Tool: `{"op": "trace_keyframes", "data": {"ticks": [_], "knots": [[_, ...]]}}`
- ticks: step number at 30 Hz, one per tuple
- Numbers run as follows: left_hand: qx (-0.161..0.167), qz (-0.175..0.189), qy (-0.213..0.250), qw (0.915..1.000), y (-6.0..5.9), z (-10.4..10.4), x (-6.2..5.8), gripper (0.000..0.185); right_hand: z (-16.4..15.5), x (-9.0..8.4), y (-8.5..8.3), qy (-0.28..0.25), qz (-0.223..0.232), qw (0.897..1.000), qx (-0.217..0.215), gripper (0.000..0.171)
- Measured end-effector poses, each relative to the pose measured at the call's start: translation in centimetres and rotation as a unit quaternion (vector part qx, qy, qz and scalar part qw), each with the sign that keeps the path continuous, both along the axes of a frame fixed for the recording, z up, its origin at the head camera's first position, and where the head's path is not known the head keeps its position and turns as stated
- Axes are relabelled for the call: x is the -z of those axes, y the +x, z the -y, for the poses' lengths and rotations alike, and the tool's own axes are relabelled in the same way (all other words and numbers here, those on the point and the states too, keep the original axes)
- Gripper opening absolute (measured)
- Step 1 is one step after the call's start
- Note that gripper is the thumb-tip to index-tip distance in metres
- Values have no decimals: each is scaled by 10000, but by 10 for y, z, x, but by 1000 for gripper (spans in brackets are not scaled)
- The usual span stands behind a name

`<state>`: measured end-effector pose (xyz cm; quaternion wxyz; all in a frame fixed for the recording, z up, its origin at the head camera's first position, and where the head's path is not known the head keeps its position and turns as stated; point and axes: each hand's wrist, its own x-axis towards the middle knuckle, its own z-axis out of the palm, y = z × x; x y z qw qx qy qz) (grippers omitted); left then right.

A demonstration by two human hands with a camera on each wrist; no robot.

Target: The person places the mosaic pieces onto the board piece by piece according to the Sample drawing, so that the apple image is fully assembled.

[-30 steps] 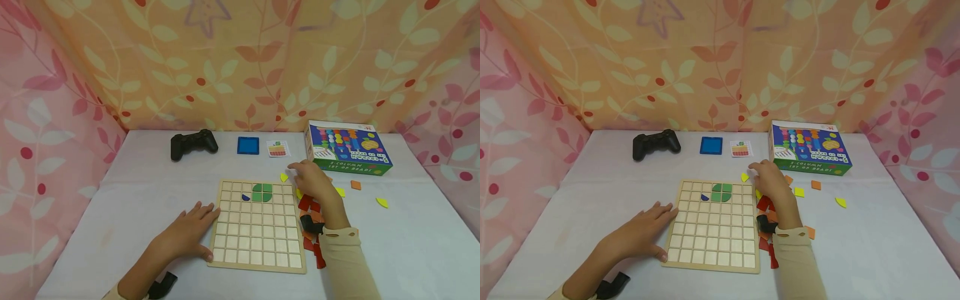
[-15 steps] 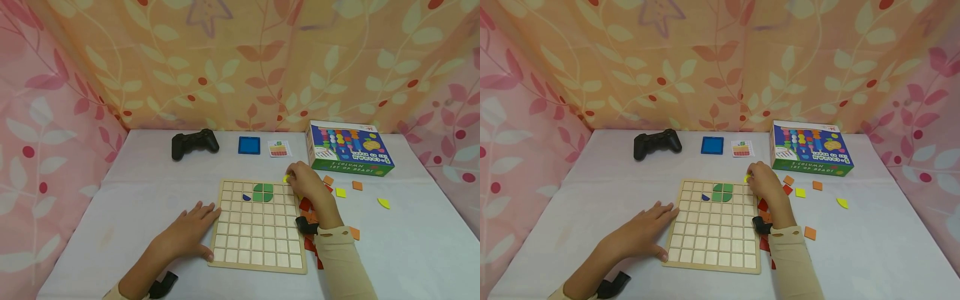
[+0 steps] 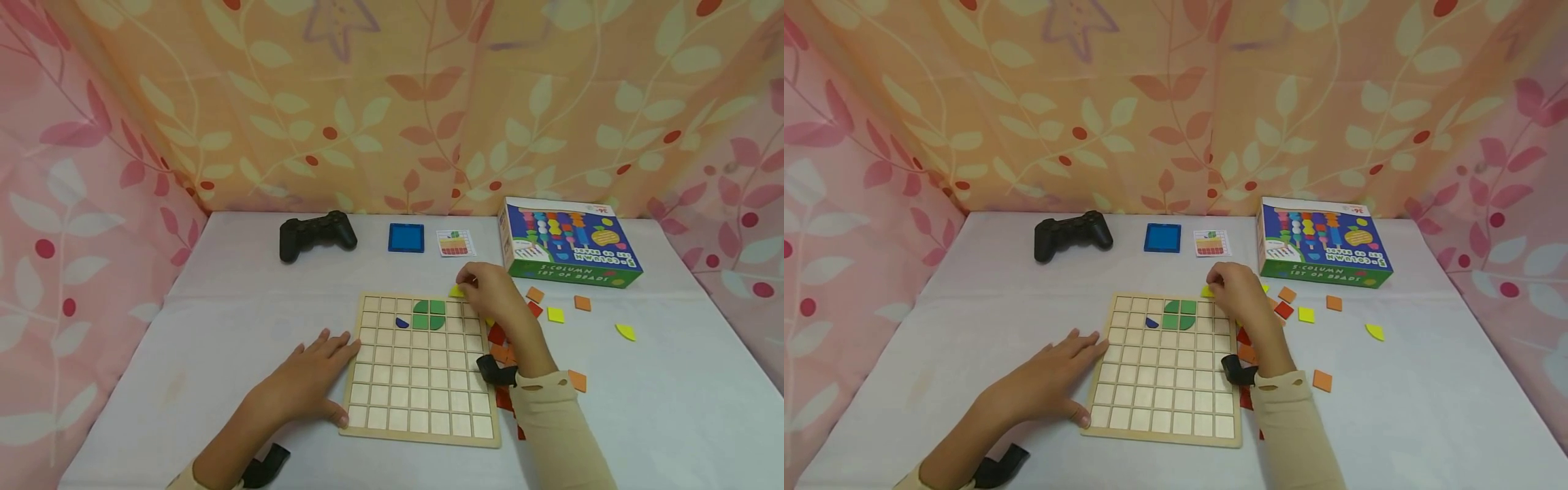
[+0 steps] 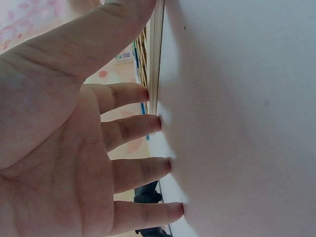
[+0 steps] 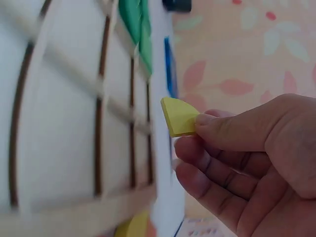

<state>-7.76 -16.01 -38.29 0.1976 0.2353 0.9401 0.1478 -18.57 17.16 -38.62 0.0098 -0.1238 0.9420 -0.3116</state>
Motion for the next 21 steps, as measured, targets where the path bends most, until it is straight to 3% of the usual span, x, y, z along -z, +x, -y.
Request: {"op": "trace_keyframes", "data": {"ticks": [5,13,21], "knots": [[-16,32,6,10000,0,0,1,116,32,-9,10,-246,2,9993,-276,7],[-1,61,-48,10000,-1,1,0,115,93,1,31,-517,6,9904,-1284,7],[73,-39,-43,10000,-1,2,2,115,119,14,41,-13,-342,9909,-1299,6]]}}
